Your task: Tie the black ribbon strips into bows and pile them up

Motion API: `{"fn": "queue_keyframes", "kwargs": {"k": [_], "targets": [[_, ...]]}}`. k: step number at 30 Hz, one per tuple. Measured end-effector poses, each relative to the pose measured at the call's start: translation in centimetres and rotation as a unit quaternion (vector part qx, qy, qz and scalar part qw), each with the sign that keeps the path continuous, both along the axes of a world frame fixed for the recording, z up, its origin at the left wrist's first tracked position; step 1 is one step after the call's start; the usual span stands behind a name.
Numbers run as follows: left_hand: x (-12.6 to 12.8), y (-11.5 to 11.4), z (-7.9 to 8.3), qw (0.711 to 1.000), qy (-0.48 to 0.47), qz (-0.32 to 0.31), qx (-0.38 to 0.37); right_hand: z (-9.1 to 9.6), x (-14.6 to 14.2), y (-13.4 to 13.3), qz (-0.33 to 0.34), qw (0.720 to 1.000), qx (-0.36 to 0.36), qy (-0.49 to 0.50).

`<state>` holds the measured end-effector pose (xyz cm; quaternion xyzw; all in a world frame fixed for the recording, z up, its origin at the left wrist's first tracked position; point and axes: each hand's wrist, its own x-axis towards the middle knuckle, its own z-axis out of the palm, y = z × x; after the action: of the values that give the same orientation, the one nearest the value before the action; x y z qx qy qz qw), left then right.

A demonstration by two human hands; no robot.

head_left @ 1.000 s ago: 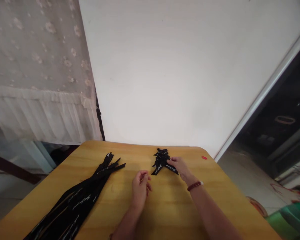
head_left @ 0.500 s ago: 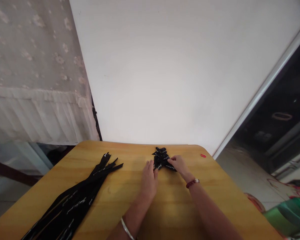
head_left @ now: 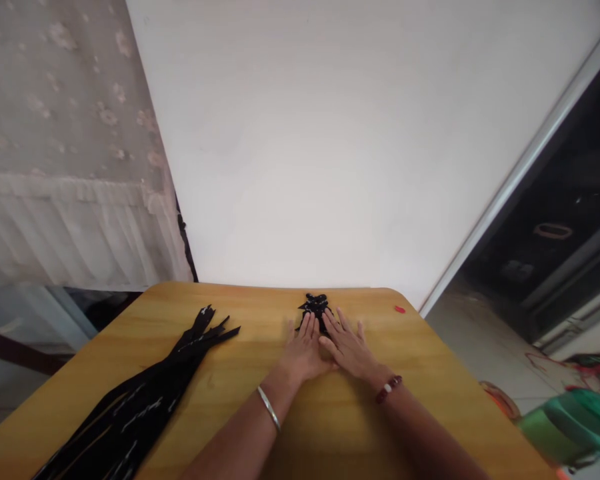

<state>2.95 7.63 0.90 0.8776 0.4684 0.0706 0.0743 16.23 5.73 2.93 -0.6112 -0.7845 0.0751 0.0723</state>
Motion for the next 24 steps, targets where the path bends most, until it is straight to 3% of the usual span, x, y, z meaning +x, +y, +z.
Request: {"fn": "queue_keyframes", "kwargs": {"k": [7,14,18,20,24], "targets": [[0.0,0.2,-1.4,1.0,0.015,0.011,0.005,-0.7,-0.2,0.1,-0.007,1.0,-0.026,-0.013],[0.2,0.3,-0.9,1.0,0.011,0.02,-0.012,-0.5,-0.4,0.2,-0.019,0.999,-0.037,-0.015],[-0.1,-1.3,-0.1,0.998,-0.017,0.057,-0.014,-0.9,-0.1,0.3,-0.021,0.999,-0.04,-0.017],[-0.5,-2.6,0.4,0.996,-0.056,0.07,0.013,-1.3,0.1,0.4,-0.025,0.999,-0.015,-0.023],[-2.0,-5.6,2.1,0.989,-0.115,0.09,0.015,-1.7,0.6,0.1,-0.067,0.989,0.127,-0.029]]}}
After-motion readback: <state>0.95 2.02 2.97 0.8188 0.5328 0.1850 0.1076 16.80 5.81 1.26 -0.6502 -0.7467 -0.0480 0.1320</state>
